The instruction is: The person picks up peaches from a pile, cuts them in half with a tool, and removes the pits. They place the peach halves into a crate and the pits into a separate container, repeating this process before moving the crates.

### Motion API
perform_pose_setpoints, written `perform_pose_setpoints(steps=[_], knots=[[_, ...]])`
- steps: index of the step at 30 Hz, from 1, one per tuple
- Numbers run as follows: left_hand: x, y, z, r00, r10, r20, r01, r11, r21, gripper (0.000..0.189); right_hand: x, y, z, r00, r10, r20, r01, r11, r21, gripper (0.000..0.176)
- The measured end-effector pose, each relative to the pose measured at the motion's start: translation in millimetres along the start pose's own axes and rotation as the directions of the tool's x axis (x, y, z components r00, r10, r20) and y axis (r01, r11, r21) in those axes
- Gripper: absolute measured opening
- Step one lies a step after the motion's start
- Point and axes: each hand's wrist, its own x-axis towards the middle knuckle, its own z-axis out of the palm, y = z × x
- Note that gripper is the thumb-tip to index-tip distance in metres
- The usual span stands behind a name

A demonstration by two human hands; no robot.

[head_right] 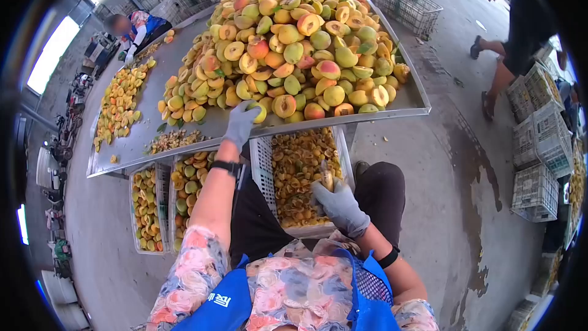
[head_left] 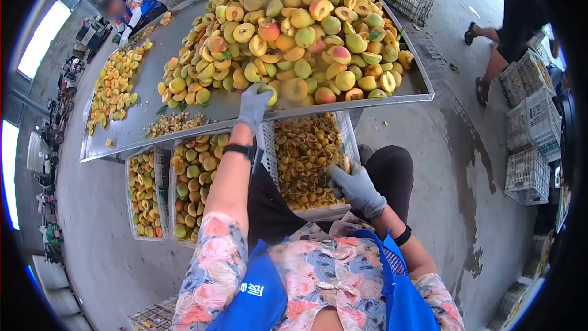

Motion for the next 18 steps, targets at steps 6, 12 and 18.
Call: perform_pose_setpoints(steps=[6,12,18], knots=[[-133,59,11,0.915,0.191,0.355,0.159,0.638,-0.753,0.050,3,-28,15,0.973,-0.229,-0.009,0.229,0.969,0.089,0.030],[-195,60,48,0.950,0.174,0.260,0.120,0.567,-0.815,0.054,4,-29,51,0.888,-0.455,0.066,0.459,0.871,-0.172,0.037],[-204,33,45,0.981,-0.053,0.184,0.192,0.291,-0.937,0.050,-13,-9,77,0.597,-0.755,0.269,0.778,0.463,-0.425,0.030]])
